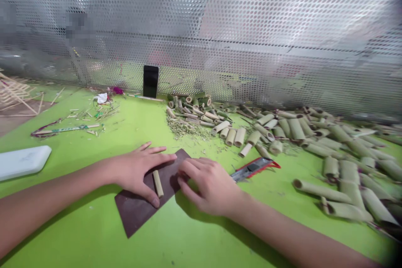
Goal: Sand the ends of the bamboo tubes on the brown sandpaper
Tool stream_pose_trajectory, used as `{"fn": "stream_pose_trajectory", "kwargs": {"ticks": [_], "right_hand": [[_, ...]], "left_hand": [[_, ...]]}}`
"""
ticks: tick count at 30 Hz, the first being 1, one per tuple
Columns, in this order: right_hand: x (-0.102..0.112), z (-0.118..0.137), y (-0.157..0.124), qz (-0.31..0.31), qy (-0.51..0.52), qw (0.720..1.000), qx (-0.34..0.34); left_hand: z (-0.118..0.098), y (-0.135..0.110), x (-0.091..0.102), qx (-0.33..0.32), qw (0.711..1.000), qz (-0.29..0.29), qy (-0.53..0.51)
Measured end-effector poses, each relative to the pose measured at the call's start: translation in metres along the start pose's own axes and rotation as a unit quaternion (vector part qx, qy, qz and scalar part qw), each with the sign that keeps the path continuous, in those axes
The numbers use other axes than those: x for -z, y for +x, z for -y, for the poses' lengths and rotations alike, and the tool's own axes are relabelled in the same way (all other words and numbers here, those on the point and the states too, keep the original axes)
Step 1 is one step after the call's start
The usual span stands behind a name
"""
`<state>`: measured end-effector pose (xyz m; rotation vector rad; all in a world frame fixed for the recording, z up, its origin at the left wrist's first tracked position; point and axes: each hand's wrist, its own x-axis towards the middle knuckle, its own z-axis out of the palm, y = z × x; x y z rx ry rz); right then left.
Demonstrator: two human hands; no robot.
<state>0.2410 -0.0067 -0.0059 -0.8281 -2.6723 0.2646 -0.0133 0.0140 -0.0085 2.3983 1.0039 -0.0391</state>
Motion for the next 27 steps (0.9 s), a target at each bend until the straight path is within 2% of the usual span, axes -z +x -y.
{"fn": "stream_pose_trajectory", "kwargs": {"ticks": [4,8,12,16,20,24,27], "right_hand": [[-0.002,0.01,0.002,0.044,0.034,0.996,0.07],[-0.004,0.016,0.004,0.085,0.023,0.993,0.076],[-0.006,0.017,0.006,0.067,0.021,0.997,-0.012],[-0.005,0.015,0.008,0.053,-0.047,0.991,-0.112],[-0.004,0.007,0.006,0.043,-0.096,0.99,-0.094],[-0.007,-0.002,0.002,0.009,-0.085,0.995,-0.053],[-0.01,-0.006,0.0,-0.008,-0.059,0.997,-0.048]], "left_hand": [[-0.004,-0.001,0.003,0.029,0.999,0.014,-0.007],[-0.006,-0.002,0.004,0.051,0.998,0.023,-0.006],[-0.003,-0.002,0.002,0.043,0.999,0.017,-0.003],[0.002,-0.002,-0.001,0.045,0.999,0.018,0.001],[0.005,-0.002,-0.003,0.034,0.999,0.013,0.013],[0.004,-0.001,-0.003,0.029,0.999,0.009,0.014],[0.001,-0.001,-0.001,0.033,0.999,0.013,0.006]]}}
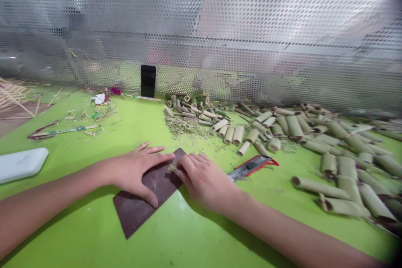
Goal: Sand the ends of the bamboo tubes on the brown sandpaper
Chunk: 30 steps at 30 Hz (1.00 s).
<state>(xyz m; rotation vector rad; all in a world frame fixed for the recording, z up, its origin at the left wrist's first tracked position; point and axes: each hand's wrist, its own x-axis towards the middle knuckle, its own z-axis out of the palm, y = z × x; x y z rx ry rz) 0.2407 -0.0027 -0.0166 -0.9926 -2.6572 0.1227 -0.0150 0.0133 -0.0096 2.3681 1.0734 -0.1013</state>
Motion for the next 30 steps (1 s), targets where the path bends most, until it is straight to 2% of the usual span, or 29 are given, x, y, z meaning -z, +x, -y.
{"fn": "stream_pose_trajectory", "kwargs": {"ticks": [10,17,25,30], "right_hand": [[0.002,-0.01,0.001,0.0,0.123,0.992,-0.011],[0.004,-0.002,0.003,0.056,0.071,0.995,-0.04],[0.007,-0.002,0.006,0.047,0.069,0.996,-0.033],[0.008,0.001,0.01,0.065,-0.007,0.992,-0.107]], "left_hand": [[0.002,0.001,-0.001,-0.023,1.0,-0.008,0.004],[0.0,0.001,0.0,-0.007,1.0,0.001,0.003],[-0.006,0.001,0.005,0.009,1.0,0.013,-0.001],[-0.008,0.0,0.007,-0.014,1.0,0.006,0.003]]}}
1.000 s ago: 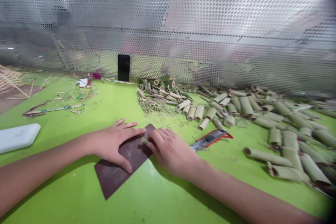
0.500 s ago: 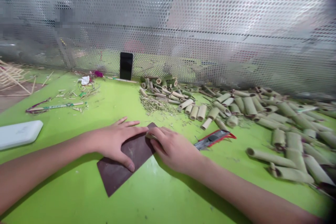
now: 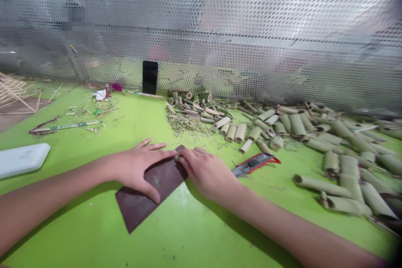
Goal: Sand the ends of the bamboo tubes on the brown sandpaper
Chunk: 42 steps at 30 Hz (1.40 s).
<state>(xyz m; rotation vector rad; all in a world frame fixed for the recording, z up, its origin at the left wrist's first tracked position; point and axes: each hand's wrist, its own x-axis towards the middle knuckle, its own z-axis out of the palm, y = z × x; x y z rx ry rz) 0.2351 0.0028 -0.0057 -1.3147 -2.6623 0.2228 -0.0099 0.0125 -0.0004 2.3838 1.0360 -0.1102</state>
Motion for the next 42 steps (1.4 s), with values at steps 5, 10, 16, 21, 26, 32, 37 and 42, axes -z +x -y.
{"fn": "stream_pose_trajectory", "kwargs": {"ticks": [5,10,16,21,26,32,37,42], "right_hand": [[-0.007,0.015,-0.011,0.014,0.015,0.999,0.026],[-0.006,0.015,-0.01,0.026,0.028,0.996,0.079],[0.0,0.016,-0.01,0.061,-0.002,0.991,0.122],[0.003,0.021,-0.012,0.08,-0.011,0.996,0.038],[0.004,0.022,-0.01,0.103,-0.01,0.992,0.075],[0.008,0.026,-0.012,0.128,-0.026,0.985,0.117],[0.009,0.026,-0.014,0.095,-0.029,0.995,0.023],[0.012,0.028,-0.013,0.121,-0.034,0.99,0.067]], "left_hand": [[0.002,-0.001,-0.001,0.022,1.0,0.008,0.005],[0.001,-0.002,-0.001,0.026,1.0,0.009,0.003],[0.002,-0.001,-0.001,0.02,1.0,0.007,0.007],[0.002,-0.001,-0.002,0.022,1.0,0.001,0.009],[0.003,0.0,-0.002,0.014,1.0,-0.001,0.006],[0.004,-0.001,-0.003,0.031,0.999,0.009,-0.001],[0.002,-0.001,-0.001,0.003,1.0,-0.003,-0.001],[0.002,0.0,0.0,-0.035,0.999,-0.009,-0.008]]}}
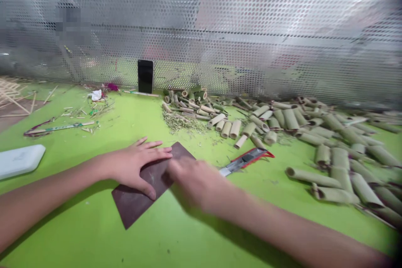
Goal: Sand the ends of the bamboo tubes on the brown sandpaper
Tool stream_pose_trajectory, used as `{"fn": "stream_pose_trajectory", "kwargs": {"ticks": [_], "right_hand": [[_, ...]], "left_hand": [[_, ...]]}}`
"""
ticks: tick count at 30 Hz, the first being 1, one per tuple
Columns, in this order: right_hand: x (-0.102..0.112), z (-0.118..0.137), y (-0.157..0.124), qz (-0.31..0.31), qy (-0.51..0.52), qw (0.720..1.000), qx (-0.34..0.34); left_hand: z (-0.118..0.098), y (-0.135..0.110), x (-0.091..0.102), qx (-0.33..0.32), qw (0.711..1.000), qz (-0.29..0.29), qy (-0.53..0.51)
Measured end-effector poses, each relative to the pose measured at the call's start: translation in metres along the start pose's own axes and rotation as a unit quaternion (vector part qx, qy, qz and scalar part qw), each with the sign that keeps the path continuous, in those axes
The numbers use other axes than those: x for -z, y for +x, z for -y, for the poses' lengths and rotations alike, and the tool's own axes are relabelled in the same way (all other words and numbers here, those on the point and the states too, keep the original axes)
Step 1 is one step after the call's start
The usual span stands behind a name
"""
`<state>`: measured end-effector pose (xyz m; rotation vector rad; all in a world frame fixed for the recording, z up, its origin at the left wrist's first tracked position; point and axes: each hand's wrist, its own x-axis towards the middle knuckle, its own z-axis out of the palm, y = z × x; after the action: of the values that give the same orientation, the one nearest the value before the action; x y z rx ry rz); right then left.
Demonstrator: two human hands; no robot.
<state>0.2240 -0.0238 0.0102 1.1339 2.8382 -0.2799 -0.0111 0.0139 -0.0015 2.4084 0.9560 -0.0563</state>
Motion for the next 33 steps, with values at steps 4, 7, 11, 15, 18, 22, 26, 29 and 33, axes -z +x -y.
{"fn": "stream_pose_trajectory", "kwargs": {"ticks": [4,7,11,15,18,22,26,29,33], "right_hand": [[0.0,0.002,-0.002,-0.001,-0.013,1.0,0.0],[-0.001,0.002,-0.002,0.009,0.004,0.999,0.045],[-0.003,0.0,0.0,-0.019,0.02,0.996,-0.083],[-0.007,0.006,-0.002,-0.012,0.026,0.999,0.032],[-0.009,0.009,-0.004,-0.036,0.015,0.998,-0.045],[-0.006,0.009,-0.003,0.007,0.027,0.999,0.026],[0.001,0.002,0.002,-0.014,0.054,0.993,-0.1],[0.003,-0.001,0.003,0.001,0.069,0.994,-0.089],[0.004,-0.007,0.002,0.007,0.151,0.986,-0.065]], "left_hand": [[0.0,0.0,0.0,0.003,1.0,0.003,0.003],[0.002,0.0,-0.001,-0.001,1.0,0.012,0.009],[0.004,0.001,-0.003,-0.005,1.0,0.001,0.011],[0.005,0.001,-0.005,-0.017,1.0,0.005,0.015],[0.005,0.001,-0.005,-0.011,1.0,0.0,0.019],[0.005,0.001,-0.006,-0.019,1.0,0.003,0.02],[0.004,0.001,-0.006,-0.013,1.0,0.002,0.023],[0.002,0.001,-0.005,-0.006,1.0,0.015,0.027],[0.001,0.0,-0.004,-0.004,0.999,0.017,0.029]]}}
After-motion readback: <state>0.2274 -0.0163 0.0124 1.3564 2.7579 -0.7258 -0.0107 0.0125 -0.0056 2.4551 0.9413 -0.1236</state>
